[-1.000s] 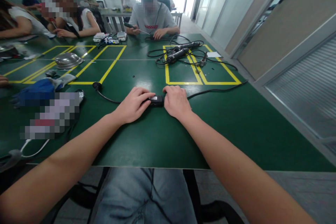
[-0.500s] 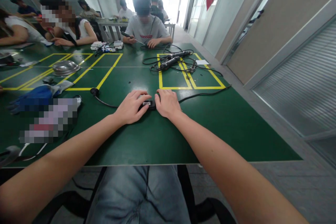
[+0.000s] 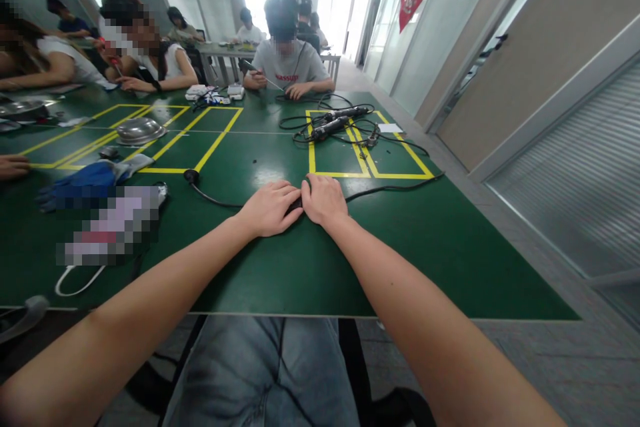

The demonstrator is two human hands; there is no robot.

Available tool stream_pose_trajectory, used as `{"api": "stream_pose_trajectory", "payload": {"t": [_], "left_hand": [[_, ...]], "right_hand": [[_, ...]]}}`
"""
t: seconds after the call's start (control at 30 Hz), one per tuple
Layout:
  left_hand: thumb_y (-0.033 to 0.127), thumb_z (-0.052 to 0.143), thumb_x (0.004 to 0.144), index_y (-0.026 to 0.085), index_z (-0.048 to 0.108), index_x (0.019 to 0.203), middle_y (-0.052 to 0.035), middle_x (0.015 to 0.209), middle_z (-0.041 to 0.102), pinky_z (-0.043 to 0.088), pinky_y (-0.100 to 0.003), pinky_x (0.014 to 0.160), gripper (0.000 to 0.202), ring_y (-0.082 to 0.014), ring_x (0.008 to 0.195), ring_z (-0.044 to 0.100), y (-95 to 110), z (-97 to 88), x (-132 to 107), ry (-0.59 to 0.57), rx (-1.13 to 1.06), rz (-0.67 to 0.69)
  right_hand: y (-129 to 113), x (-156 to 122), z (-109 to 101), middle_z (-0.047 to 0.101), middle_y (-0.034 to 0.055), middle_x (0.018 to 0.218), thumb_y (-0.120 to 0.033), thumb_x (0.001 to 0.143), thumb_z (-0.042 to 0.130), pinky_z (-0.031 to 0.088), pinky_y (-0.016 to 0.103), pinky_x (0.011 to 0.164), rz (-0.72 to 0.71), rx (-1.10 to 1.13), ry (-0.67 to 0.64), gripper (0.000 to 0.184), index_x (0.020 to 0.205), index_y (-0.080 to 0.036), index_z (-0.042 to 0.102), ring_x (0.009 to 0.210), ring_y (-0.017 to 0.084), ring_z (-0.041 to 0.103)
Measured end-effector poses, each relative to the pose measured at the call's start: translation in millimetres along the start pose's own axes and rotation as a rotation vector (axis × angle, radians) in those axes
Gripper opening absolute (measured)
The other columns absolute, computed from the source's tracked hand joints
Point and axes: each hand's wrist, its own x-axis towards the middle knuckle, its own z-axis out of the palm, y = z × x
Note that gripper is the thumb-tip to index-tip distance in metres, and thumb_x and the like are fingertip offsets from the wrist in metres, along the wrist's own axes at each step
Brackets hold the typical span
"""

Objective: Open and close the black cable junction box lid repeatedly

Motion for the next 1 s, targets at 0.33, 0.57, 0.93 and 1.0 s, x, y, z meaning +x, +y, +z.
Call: {"api": "stream_pose_trajectory", "payload": {"t": [0.33,0.57,0.93,1.0], "left_hand": [[0.036,0.064,0.108,0.012,0.063,0.154,-0.0245,0.167,0.06,0.028,-0.072,0.136,0.052,-0.045,0.154,0.053,49,-18.4,-19,0.254,-0.023,-0.132],[0.036,0.067,0.102,0.03,0.063,0.139,-0.0135,0.148,0.065,0.056,-0.051,0.113,0.038,-0.0339,0.142,0.061,244,-19.9,-67,0.757,-1.332,-0.898],[0.094,0.073,0.072,0.016,0.082,0.128,-0.0232,0.138,0.08,0.057,-0.062,0.116,0.097,-0.053,0.142,0.068,318,-13.1,-16,0.358,-2.788,-1.132],[0.099,0.071,0.069,0.015,0.083,0.131,-0.0231,0.138,0.08,0.058,-0.061,0.116,0.105,-0.053,0.142,0.069,320,-17.3,-11,0.317,-2.807,-1.124]], "right_hand": [[2,0,0,0.079,0.0183,0.146,-0.032,0.117,0.039,0.05,0.049,0.119,0.018,0.006,-0.026,0.047,0.14,-0.017,0.076,0.138,0.034,0.068],[-3,0,-3,0.078,0.0191,0.147,-0.033,0.117,0.04,0.049,0.047,0.121,0.057,0.013,-0.027,0.047,0.14,-0.015,0.077,0.139,0.033,0.067],[-5,1,-4,0.079,0.0193,0.147,-0.033,0.116,0.042,0.051,0.048,0.12,0.08,0.026,-0.013,0.048,0.141,-0.014,0.079,0.139,0.035,0.068],[-5,1,-4,0.079,0.0193,0.147,-0.034,0.116,0.042,0.051,0.049,0.121,0.079,0.025,-0.01,0.048,0.14,-0.014,0.079,0.139,0.035,0.068]]}}
